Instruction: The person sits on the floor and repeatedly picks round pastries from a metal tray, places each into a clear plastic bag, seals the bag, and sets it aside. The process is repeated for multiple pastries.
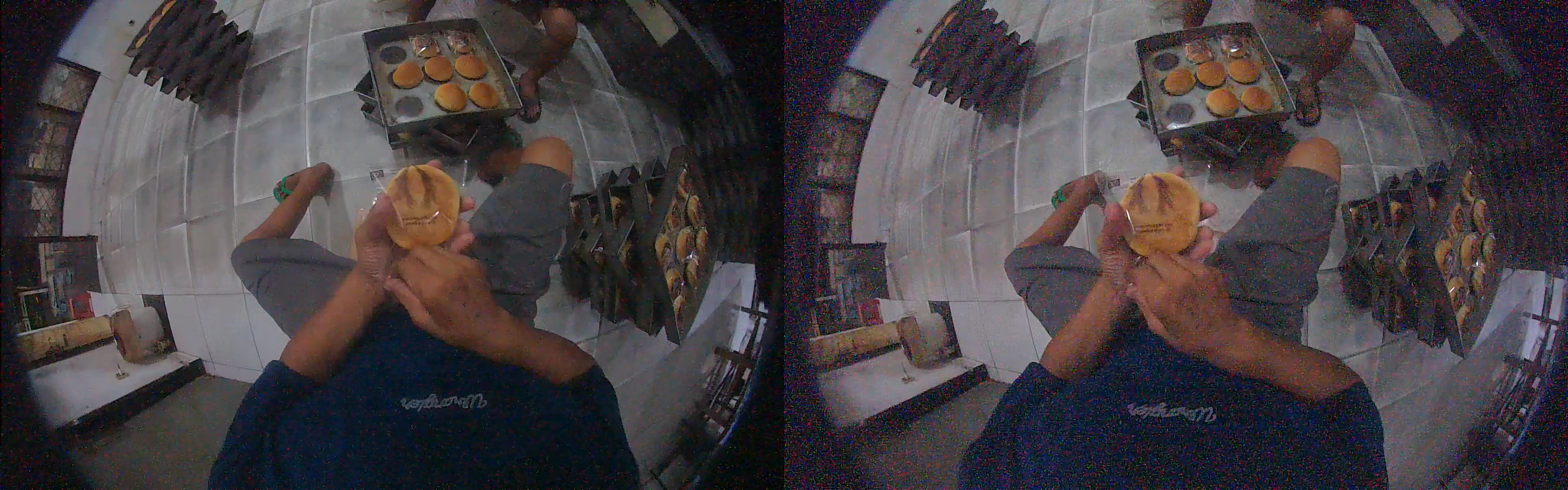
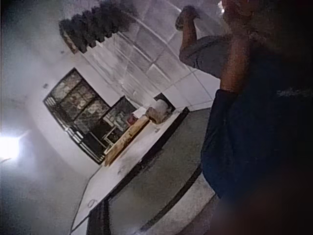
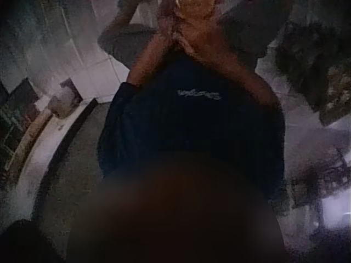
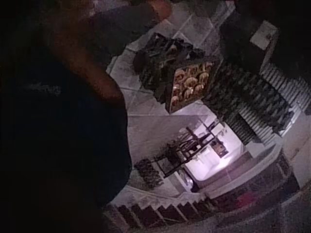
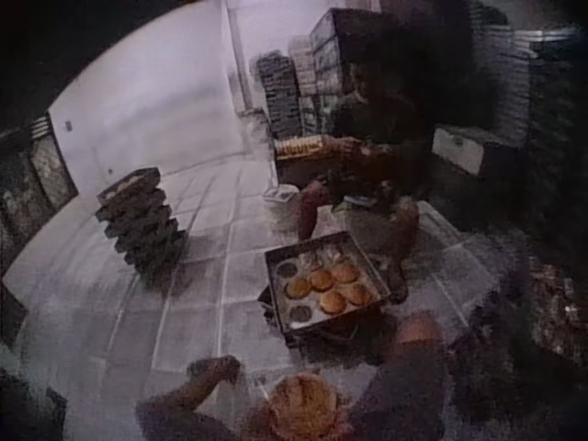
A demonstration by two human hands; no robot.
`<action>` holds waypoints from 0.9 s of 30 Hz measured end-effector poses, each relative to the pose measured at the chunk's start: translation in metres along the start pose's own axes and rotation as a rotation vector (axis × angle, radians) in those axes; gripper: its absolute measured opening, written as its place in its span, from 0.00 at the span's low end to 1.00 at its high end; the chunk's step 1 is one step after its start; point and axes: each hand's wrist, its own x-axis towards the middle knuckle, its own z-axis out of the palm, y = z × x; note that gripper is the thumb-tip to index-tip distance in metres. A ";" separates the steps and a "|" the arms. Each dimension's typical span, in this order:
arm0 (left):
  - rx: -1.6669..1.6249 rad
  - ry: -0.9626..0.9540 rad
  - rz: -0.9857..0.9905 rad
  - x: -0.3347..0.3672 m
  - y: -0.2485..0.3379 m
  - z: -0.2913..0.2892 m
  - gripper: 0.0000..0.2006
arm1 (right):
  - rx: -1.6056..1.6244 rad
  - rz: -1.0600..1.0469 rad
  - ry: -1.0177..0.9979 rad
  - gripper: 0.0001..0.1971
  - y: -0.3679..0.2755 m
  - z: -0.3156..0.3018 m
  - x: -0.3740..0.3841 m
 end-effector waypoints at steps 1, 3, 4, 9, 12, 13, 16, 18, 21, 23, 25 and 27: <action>0.005 0.105 0.019 0.004 -0.001 0.004 0.41 | -0.029 -0.021 -0.026 0.08 0.001 -0.001 0.001; 0.010 0.328 0.065 0.008 -0.003 0.011 0.38 | -0.079 -0.064 -0.087 0.08 0.005 -0.003 0.001; -0.088 0.332 0.019 0.008 -0.005 0.002 0.36 | 0.015 -0.136 -0.160 0.08 0.009 -0.005 0.002; -0.299 0.474 0.060 0.016 -0.002 0.010 0.38 | 0.758 -0.326 -0.393 0.10 0.014 -0.096 0.002; -0.209 0.282 -0.110 0.024 -0.004 0.032 0.42 | 0.428 -0.081 0.115 0.09 0.030 -0.089 -0.015; -0.210 0.262 -0.106 0.028 -0.006 0.038 0.43 | 0.254 -0.068 0.221 0.08 0.028 -0.086 -0.011; -0.202 0.241 -0.107 0.033 -0.020 0.041 0.45 | 0.105 -0.069 0.045 0.12 0.011 -0.057 -0.008; -0.132 0.254 -0.036 0.038 -0.019 0.042 0.44 | 0.077 -0.081 0.080 0.12 0.013 -0.052 -0.009; 0.063 0.423 -0.045 0.047 -0.021 0.027 0.43 | -0.025 -0.002 -0.042 0.13 0.027 -0.040 -0.006; -0.080 0.541 -0.010 0.046 -0.028 0.003 0.43 | 0.318 -0.068 -0.295 0.12 0.028 -0.044 -0.005; -0.178 0.544 -0.004 0.053 -0.021 0.001 0.43 | 0.794 -0.202 -0.478 0.11 0.026 -0.065 -0.009; -0.250 0.488 -0.019 0.047 -0.017 0.022 0.44 | 0.713 -0.165 -0.315 0.12 0.024 -0.082 -0.014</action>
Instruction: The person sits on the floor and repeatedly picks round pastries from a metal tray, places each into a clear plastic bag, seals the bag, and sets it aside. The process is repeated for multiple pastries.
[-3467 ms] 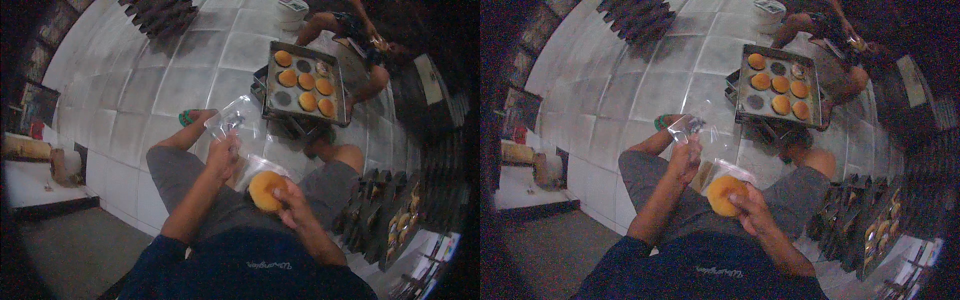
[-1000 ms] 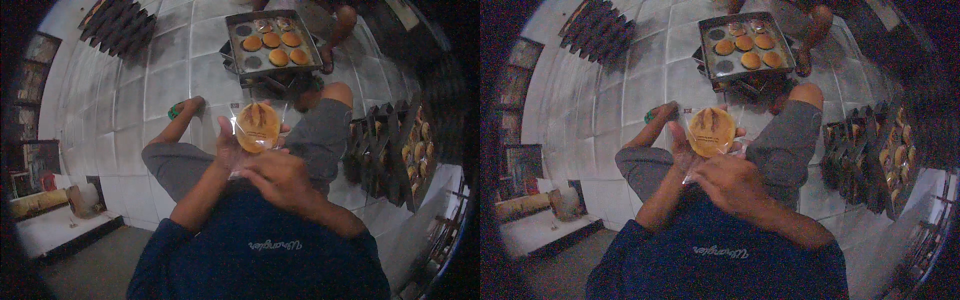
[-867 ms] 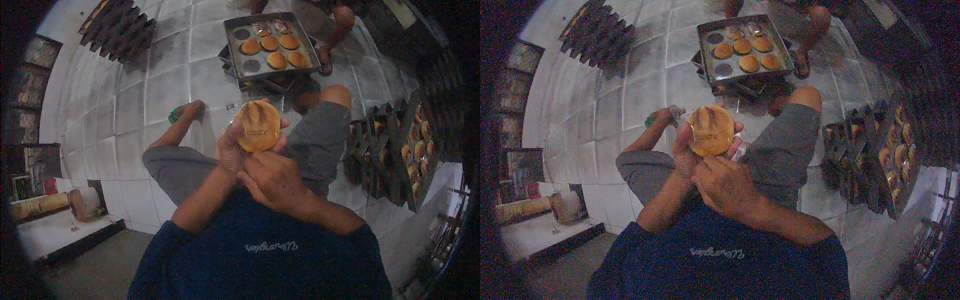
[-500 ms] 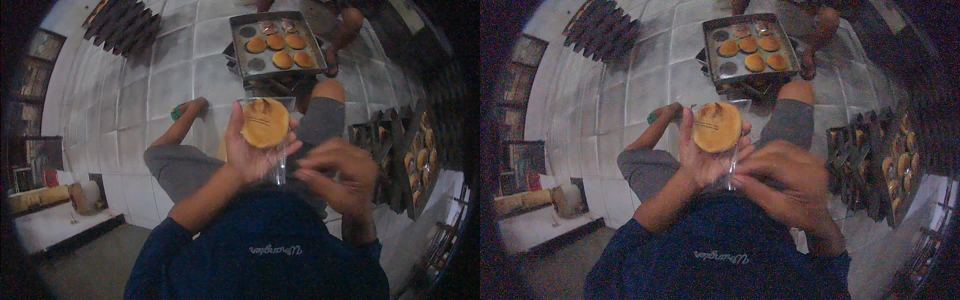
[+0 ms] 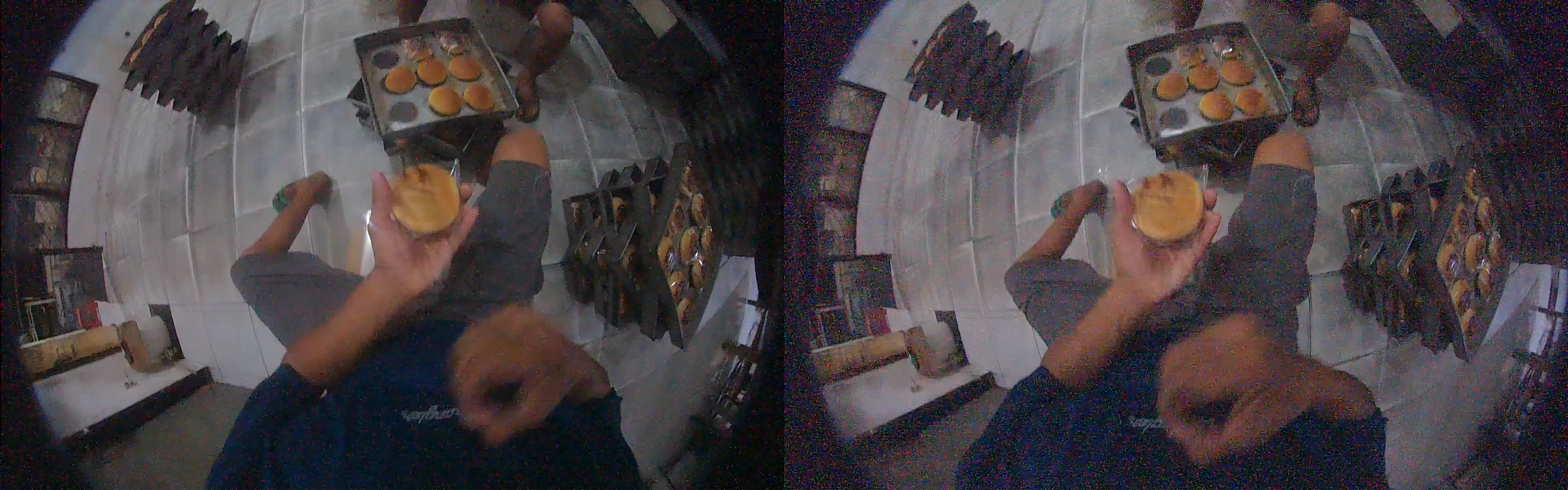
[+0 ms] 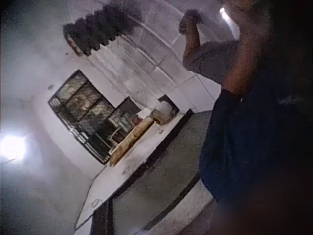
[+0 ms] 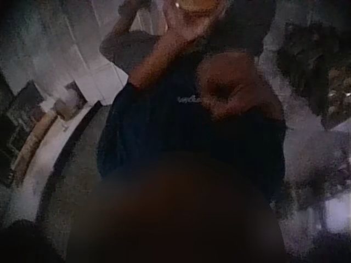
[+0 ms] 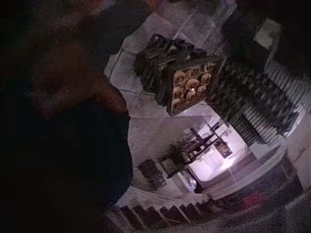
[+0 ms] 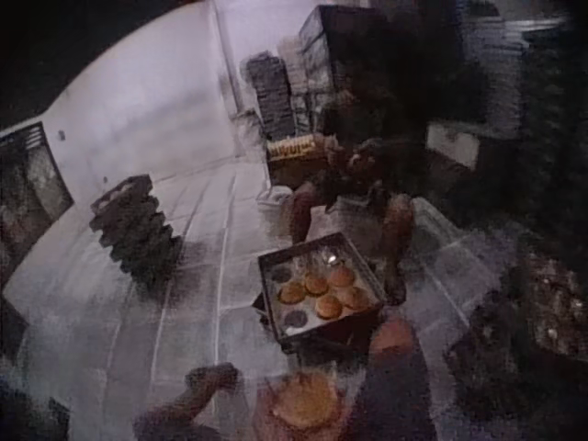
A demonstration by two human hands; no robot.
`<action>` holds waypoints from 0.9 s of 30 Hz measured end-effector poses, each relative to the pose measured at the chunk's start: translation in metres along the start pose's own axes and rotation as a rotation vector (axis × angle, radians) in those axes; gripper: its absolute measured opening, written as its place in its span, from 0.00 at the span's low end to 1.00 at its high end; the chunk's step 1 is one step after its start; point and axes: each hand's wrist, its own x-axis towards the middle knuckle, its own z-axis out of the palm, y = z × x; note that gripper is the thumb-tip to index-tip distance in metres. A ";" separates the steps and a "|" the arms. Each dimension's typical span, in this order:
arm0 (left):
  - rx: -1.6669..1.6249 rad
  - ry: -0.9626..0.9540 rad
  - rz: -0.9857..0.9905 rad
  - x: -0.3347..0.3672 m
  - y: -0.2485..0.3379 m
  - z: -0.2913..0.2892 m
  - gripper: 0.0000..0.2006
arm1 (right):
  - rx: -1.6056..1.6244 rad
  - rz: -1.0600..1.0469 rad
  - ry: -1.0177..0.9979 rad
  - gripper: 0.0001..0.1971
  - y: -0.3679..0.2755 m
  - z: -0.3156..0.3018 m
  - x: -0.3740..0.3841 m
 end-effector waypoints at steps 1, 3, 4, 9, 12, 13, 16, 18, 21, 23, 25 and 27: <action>-0.019 -0.053 -0.077 -0.009 -0.002 0.005 0.45 | -0.190 0.036 0.162 0.12 -0.006 -0.004 -0.002; -0.019 -0.190 -0.220 -0.026 -0.004 0.024 0.46 | -0.595 0.067 0.500 0.14 -0.016 -0.019 -0.001; -0.043 -0.269 -0.286 -0.035 -0.013 0.027 0.50 | -0.686 0.069 0.541 0.15 -0.017 -0.025 -0.008; 0.557 0.011 -0.084 -0.066 -0.040 0.000 0.44 | -0.525 0.237 0.618 0.24 0.007 -0.035 -0.078; 1.041 0.096 -0.042 -0.012 -0.019 -0.039 0.34 | -0.078 0.632 0.781 0.22 0.054 -0.028 -0.112; 1.147 0.088 -0.056 0.002 -0.010 -0.050 0.31 | -0.070 0.679 0.828 0.21 0.088 -0.023 -0.118; 1.286 0.113 0.129 0.034 -0.008 -0.058 0.26 | -0.001 0.673 0.993 0.19 0.106 -0.042 -0.111; 1.239 0.117 0.154 0.054 -0.006 -0.043 0.25 | 0.065 0.655 0.984 0.18 0.112 -0.047 -0.104; 1.362 0.007 0.030 0.055 -0.003 -0.038 0.23 | 0.113 0.605 0.839 0.18 0.122 -0.052 -0.101; 1.279 0.120 -0.006 0.030 -0.011 -0.030 0.17 | 0.118 0.565 0.878 0.18 0.124 -0.043 -0.108; 1.100 0.208 -0.044 0.015 -0.020 -0.029 0.14 | 0.297 0.502 1.052 0.19 0.117 -0.036 -0.103; 1.175 0.174 -0.039 0.015 -0.021 -0.043 0.12 | 0.362 0.400 1.101 0.20 0.112 -0.023 -0.094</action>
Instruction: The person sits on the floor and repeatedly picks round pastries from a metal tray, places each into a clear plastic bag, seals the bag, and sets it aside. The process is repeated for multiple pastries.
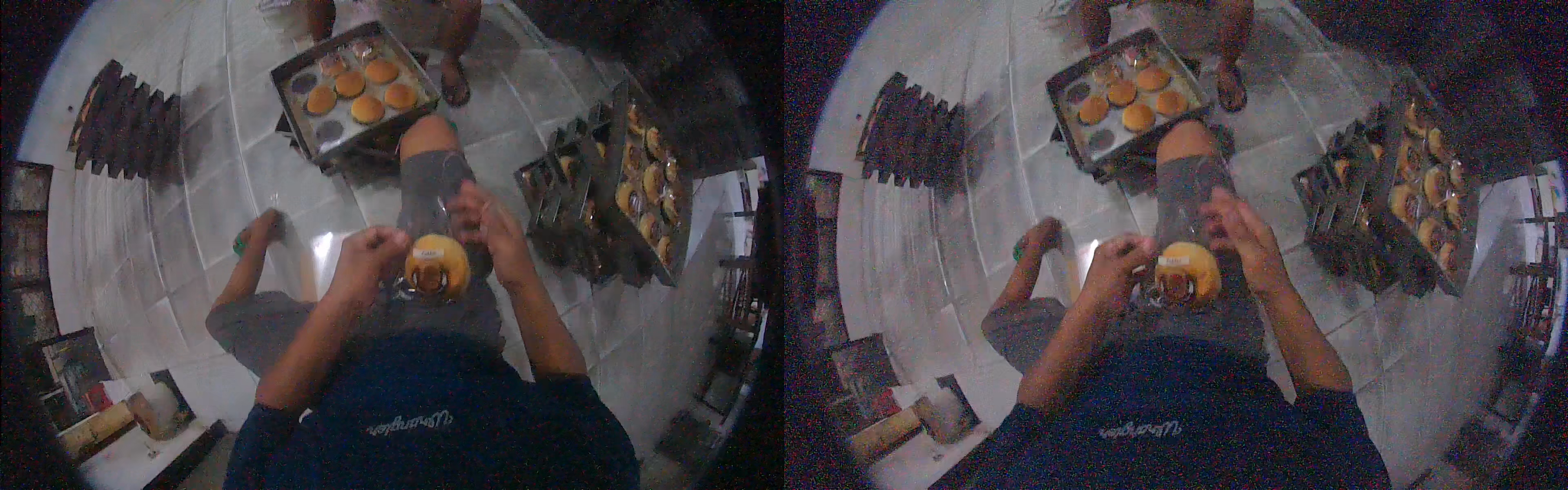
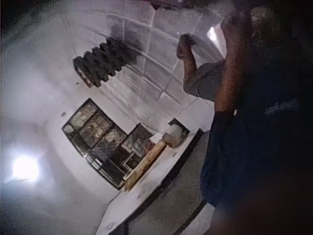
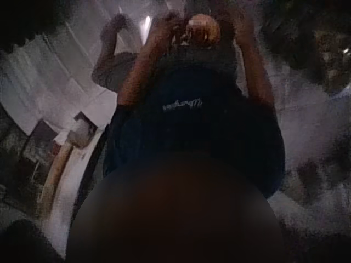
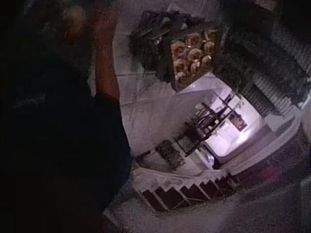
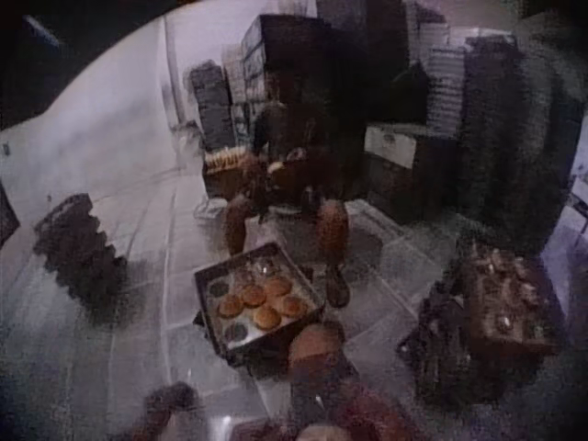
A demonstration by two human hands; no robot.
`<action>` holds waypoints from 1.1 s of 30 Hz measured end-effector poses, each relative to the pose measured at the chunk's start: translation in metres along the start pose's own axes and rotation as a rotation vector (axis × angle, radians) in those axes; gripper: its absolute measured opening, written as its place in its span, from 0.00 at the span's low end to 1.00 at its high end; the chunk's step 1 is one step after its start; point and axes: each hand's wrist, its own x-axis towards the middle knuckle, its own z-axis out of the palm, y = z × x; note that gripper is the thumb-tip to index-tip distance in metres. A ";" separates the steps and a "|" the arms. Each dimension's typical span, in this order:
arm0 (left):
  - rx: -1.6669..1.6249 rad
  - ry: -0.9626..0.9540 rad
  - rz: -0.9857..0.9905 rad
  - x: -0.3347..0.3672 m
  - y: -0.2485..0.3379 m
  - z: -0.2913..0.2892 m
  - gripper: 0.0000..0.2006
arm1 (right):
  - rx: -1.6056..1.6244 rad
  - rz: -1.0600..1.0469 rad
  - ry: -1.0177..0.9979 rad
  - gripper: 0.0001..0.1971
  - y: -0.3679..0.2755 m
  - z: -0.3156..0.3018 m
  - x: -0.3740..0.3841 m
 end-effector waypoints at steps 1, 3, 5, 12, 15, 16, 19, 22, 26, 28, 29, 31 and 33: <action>0.020 -0.018 -0.001 0.000 0.000 -0.001 0.11 | -0.002 -0.078 -0.042 0.21 0.000 0.007 0.008; 0.020 -0.065 0.085 0.006 -0.007 -0.003 0.10 | 0.092 -0.184 0.015 0.22 0.010 0.001 0.023; 0.096 0.002 0.074 0.000 -0.006 -0.006 0.11 | 0.245 -0.202 0.217 0.21 0.028 -0.027 0.035; 0.063 0.046 0.135 -0.002 0.009 0.006 0.13 | -0.235 0.167 -0.074 0.12 0.003 -0.026 -0.004; 0.192 0.047 0.138 -0.003 0.010 0.002 0.12 | -0.255 0.017 -0.122 0.10 0.012 -0.017 0.002; 0.193 0.031 0.134 -0.005 0.010 0.002 0.12 | -0.124 0.100 -0.120 0.09 0.012 -0.020 -0.003; 0.141 0.041 0.250 -0.011 0.015 0.012 0.10 | 0.110 0.106 -0.044 0.07 0.010 -0.014 0.003; 0.002 0.132 0.368 -0.014 0.027 -0.005 0.06 | 0.268 0.112 0.008 0.06 0.001 -0.014 0.008; -0.142 0.135 0.217 0.016 0.053 -0.012 0.02 | 0.243 0.153 0.053 0.06 -0.004 -0.008 0.042; -0.079 0.162 0.354 0.012 0.068 -0.010 0.04 | 0.178 0.060 0.065 0.06 -0.032 0.000 0.033; -0.023 0.167 0.432 -0.002 0.076 -0.001 0.04 | 0.137 0.026 0.087 0.06 -0.043 0.001 0.018; 0.031 0.148 0.359 -0.024 0.062 -0.008 0.06 | -0.174 0.000 0.011 0.05 -0.043 -0.013 -0.011; 0.121 0.119 0.225 -0.046 0.011 -0.026 0.07 | -0.300 0.070 -0.022 0.05 -0.029 -0.024 -0.038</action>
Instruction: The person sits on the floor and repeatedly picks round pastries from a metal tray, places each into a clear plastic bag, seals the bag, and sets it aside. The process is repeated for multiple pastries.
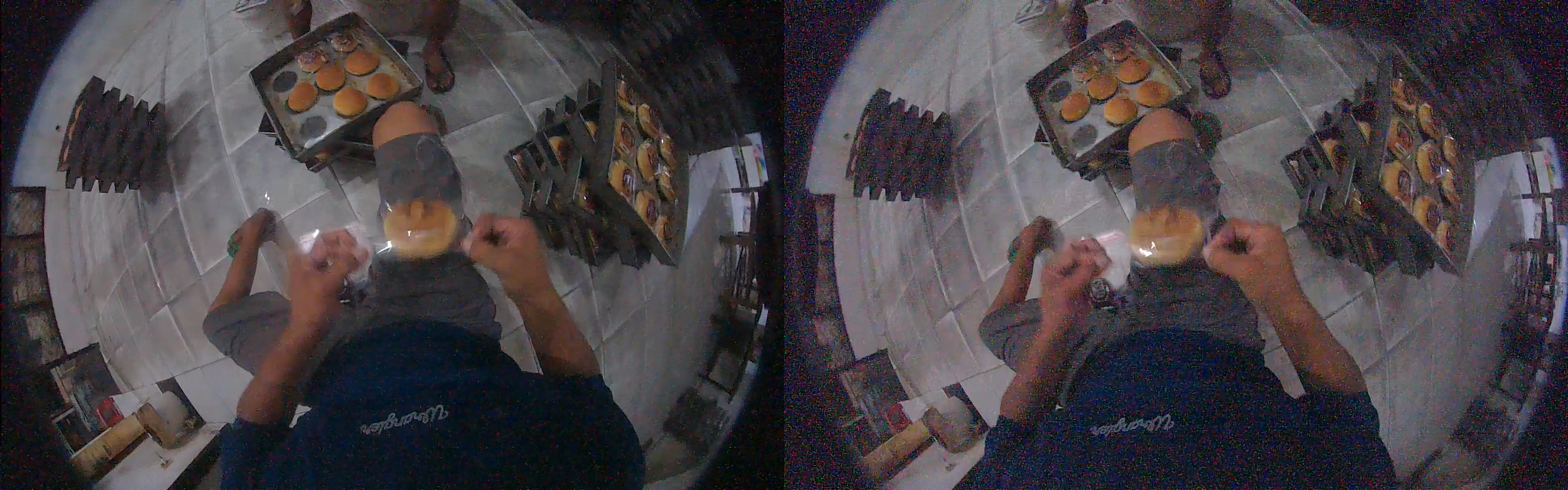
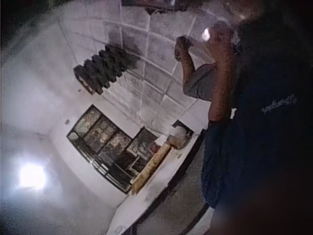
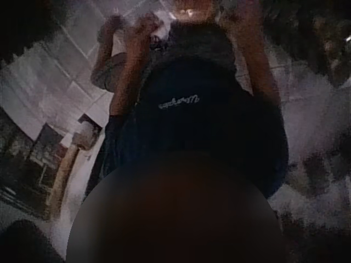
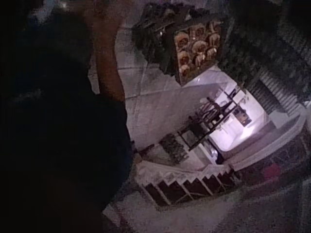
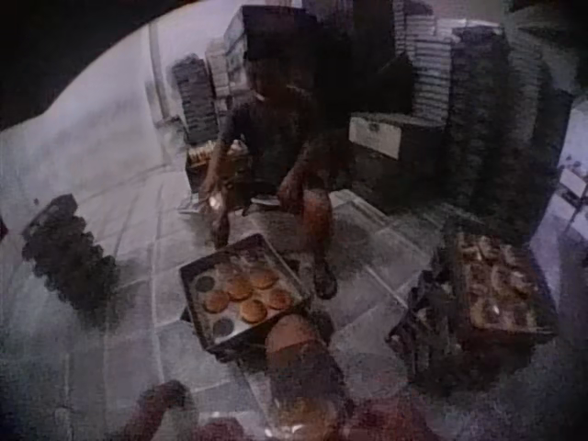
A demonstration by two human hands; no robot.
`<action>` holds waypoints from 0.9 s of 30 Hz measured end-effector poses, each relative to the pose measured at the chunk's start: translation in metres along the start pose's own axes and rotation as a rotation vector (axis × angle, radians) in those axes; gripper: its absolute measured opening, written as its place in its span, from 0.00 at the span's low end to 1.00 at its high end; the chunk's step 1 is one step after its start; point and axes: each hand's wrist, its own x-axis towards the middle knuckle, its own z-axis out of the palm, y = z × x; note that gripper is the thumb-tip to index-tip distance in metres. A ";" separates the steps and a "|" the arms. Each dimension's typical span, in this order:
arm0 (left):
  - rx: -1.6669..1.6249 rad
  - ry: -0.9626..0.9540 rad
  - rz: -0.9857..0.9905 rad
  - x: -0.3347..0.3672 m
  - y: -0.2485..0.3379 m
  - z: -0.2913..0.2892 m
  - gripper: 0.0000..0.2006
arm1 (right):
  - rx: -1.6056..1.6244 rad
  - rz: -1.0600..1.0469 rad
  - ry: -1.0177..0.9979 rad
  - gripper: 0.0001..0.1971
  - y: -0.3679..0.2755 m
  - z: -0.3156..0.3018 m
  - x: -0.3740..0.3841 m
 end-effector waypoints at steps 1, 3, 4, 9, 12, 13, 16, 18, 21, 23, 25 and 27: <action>0.042 -0.025 -0.071 -0.009 -0.021 -0.004 0.07 | 0.029 0.095 -0.007 0.06 0.033 0.003 -0.011; 0.269 -0.060 -0.093 -0.020 -0.048 0.002 0.08 | 0.034 0.206 0.006 0.06 0.066 0.008 -0.025; 0.380 -0.080 -0.105 -0.027 -0.058 0.005 0.08 | 0.006 0.213 0.028 0.06 0.073 0.009 -0.031; 0.648 -0.088 0.083 -0.003 -0.061 0.023 0.10 | -0.167 0.074 0.225 0.13 0.108 -0.008 -0.009; 0.727 -0.070 0.272 0.012 -0.060 0.024 0.13 | 0.102 0.125 0.202 0.20 0.092 -0.019 0.015; 0.737 -0.070 0.329 0.010 -0.062 0.019 0.14 | 0.150 0.102 0.100 0.22 0.049 -0.002 -0.002; 0.661 -0.131 0.277 0.015 -0.068 0.007 0.11 | -0.306 -0.180 -0.197 0.30 -0.005 0.060 -0.008; 0.559 0.104 0.319 0.008 -0.068 -0.006 0.12 | -0.346 -0.252 -0.179 0.31 -0.005 0.091 0.032; 0.607 0.280 0.390 -0.008 -0.099 -0.050 0.14 | -0.541 -0.966 0.124 0.31 -0.026 0.115 0.124; 0.785 0.281 0.451 -0.019 -0.108 -0.079 0.16 | -0.637 -1.196 0.166 0.30 -0.057 0.132 0.191; 1.001 0.278 0.478 -0.006 -0.117 -0.083 0.21 | -0.944 -1.146 -0.032 0.31 -0.035 0.129 0.262; 1.483 0.289 0.518 0.002 -0.123 -0.081 0.23 | -0.981 -1.049 -0.181 0.29 -0.041 0.157 0.271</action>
